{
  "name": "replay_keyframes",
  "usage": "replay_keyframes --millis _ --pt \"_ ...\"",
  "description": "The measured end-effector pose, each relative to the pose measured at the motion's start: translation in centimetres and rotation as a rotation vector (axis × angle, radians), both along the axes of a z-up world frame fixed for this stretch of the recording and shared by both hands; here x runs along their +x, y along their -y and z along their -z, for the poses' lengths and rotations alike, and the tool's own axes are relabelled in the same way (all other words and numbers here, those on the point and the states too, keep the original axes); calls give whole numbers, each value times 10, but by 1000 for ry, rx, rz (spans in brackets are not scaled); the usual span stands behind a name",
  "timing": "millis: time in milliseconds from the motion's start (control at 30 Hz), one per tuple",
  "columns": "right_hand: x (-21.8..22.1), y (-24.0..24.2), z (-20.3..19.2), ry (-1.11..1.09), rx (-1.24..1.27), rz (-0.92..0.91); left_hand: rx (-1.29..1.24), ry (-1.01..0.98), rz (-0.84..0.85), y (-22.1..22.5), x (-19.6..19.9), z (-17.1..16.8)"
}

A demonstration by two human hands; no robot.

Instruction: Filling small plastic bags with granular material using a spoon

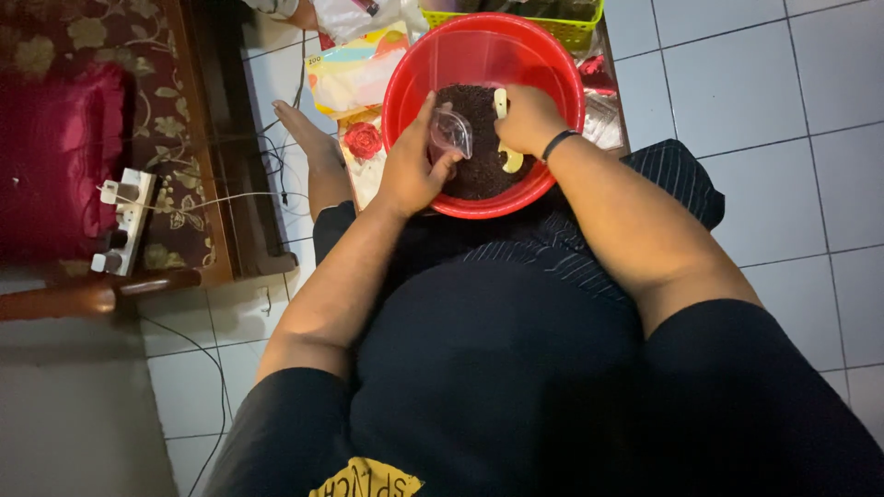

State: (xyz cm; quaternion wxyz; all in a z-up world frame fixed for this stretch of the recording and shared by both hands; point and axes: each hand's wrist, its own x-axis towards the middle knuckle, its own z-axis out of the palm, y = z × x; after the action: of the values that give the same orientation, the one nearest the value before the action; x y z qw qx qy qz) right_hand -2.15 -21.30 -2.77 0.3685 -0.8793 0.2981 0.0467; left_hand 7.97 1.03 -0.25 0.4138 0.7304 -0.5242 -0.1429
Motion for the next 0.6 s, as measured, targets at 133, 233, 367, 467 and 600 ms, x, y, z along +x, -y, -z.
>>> replay_keyframes --millis 133,233,367,467,600 --pt "-17 5 -12 147 79 19 47 -25 -40 -2 -2 8" --pt "-23 8 -26 303 28 -14 56 -54 -29 2 -4 3" --pt "-30 1 -34 315 44 -36 45 -58 -64 9 -4 8" --pt "-32 -6 -41 134 58 9 27 -57 -69 12 -1 13" --pt "-29 -3 -15 -93 -178 -139 28 -68 -48 12 -4 2"
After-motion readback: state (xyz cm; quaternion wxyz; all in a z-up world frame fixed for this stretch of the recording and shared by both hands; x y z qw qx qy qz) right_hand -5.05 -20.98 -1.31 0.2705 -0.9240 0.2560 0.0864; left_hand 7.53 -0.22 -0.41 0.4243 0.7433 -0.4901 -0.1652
